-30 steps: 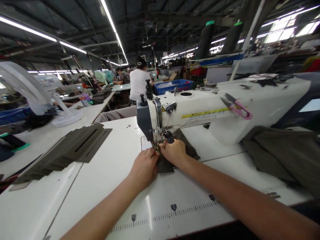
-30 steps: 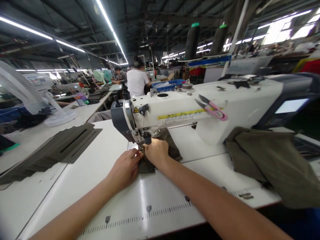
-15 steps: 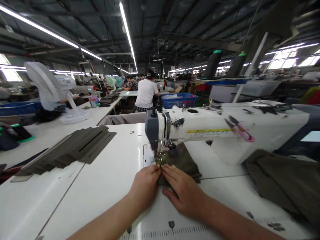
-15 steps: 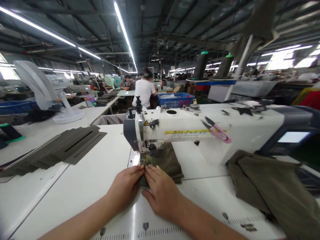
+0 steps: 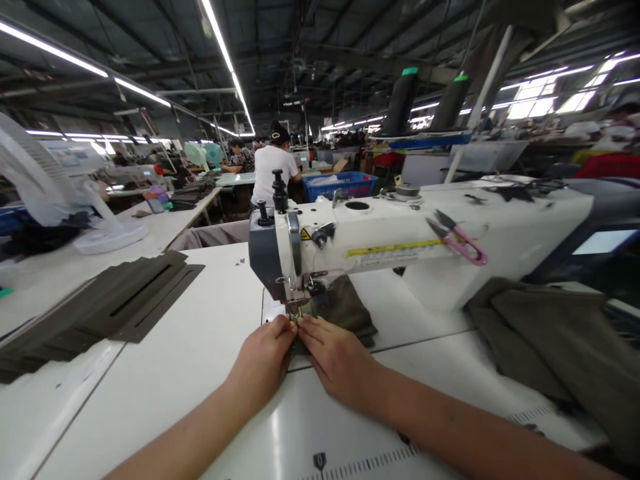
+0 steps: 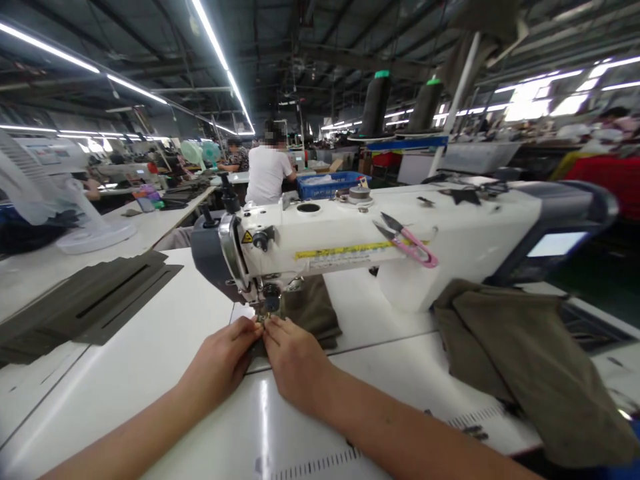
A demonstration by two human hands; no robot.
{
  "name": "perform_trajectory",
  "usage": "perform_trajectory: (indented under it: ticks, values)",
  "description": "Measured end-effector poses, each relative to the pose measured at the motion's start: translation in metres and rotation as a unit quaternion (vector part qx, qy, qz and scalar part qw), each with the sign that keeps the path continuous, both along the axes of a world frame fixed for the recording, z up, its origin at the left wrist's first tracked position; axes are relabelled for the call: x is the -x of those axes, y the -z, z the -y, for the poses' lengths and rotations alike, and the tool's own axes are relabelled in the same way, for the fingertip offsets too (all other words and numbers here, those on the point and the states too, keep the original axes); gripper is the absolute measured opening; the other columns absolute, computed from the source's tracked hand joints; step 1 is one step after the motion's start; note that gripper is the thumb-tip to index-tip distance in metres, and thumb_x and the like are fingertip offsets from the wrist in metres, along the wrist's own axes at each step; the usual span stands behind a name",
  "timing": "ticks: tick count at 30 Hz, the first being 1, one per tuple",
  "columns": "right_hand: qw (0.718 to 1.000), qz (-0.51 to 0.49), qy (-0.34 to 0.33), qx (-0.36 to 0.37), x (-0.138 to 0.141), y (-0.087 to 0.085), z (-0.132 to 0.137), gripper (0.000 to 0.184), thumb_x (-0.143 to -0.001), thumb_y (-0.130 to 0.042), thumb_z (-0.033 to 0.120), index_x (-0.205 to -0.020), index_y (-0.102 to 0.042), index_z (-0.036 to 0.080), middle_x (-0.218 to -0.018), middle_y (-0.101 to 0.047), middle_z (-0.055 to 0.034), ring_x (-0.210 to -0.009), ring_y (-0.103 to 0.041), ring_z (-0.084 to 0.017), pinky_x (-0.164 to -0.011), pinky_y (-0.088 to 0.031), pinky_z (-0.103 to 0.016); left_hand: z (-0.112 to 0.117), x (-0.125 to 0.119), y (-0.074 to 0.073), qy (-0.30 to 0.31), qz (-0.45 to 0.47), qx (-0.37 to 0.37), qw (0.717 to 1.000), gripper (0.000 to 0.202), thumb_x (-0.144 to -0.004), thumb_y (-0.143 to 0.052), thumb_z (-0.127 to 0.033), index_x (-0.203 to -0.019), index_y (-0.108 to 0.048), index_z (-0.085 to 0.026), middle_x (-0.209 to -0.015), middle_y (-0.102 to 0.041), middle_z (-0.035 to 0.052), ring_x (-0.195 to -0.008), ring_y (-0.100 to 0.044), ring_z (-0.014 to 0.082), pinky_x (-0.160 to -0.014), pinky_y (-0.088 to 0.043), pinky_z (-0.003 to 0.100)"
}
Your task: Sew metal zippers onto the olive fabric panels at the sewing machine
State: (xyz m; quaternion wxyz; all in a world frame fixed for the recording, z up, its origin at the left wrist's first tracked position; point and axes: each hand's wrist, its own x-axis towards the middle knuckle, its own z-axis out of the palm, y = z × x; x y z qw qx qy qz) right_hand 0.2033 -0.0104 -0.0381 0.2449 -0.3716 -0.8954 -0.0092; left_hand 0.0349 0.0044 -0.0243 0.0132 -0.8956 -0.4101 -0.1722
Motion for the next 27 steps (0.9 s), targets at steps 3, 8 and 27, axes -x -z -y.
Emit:
perform_trajectory:
  ticks: [3,8,27]
  values:
    - [0.999,-0.029,0.020,0.003,0.001,0.003,-0.004,0.038,-0.082,-0.042,0.010,-0.117,-0.053,-0.001,-0.121,-0.053,-0.0185,-0.115,-0.047,-0.025,-0.102,-0.035,-0.035,-0.005,0.001,-0.001,-0.006,-0.007,0.019,1.000,0.027,-0.076,-0.040,-0.007,-0.095,-0.058,-0.015,-0.091,-0.056,0.0074,-0.079,-0.060,0.0190,-0.072,-0.053,0.033]
    - [0.998,-0.041,0.040,-0.010,-0.001,0.000,-0.006,0.031,-0.080,-0.049,0.010,-0.108,-0.059,0.005,-0.114,-0.059,-0.0152,-0.107,-0.054,-0.022,-0.096,-0.041,-0.033,-0.003,0.010,-0.008,0.035,0.035,0.059,0.997,0.033,-0.075,-0.040,-0.006,-0.103,-0.056,-0.015,-0.101,-0.056,0.0090,-0.086,-0.060,0.0188,-0.077,-0.052,0.031]
    - [0.989,0.038,0.038,-0.139,0.005,0.014,-0.006,0.029,-0.076,-0.046,-0.002,-0.099,-0.063,0.000,-0.103,-0.063,-0.0204,-0.095,-0.061,-0.026,-0.084,-0.051,-0.034,0.001,0.003,-0.004,0.046,-0.070,-0.092,0.992,0.024,-0.089,-0.032,-0.010,-0.089,-0.056,-0.013,-0.081,-0.057,0.0083,-0.073,-0.057,0.0186,-0.066,-0.054,0.033]
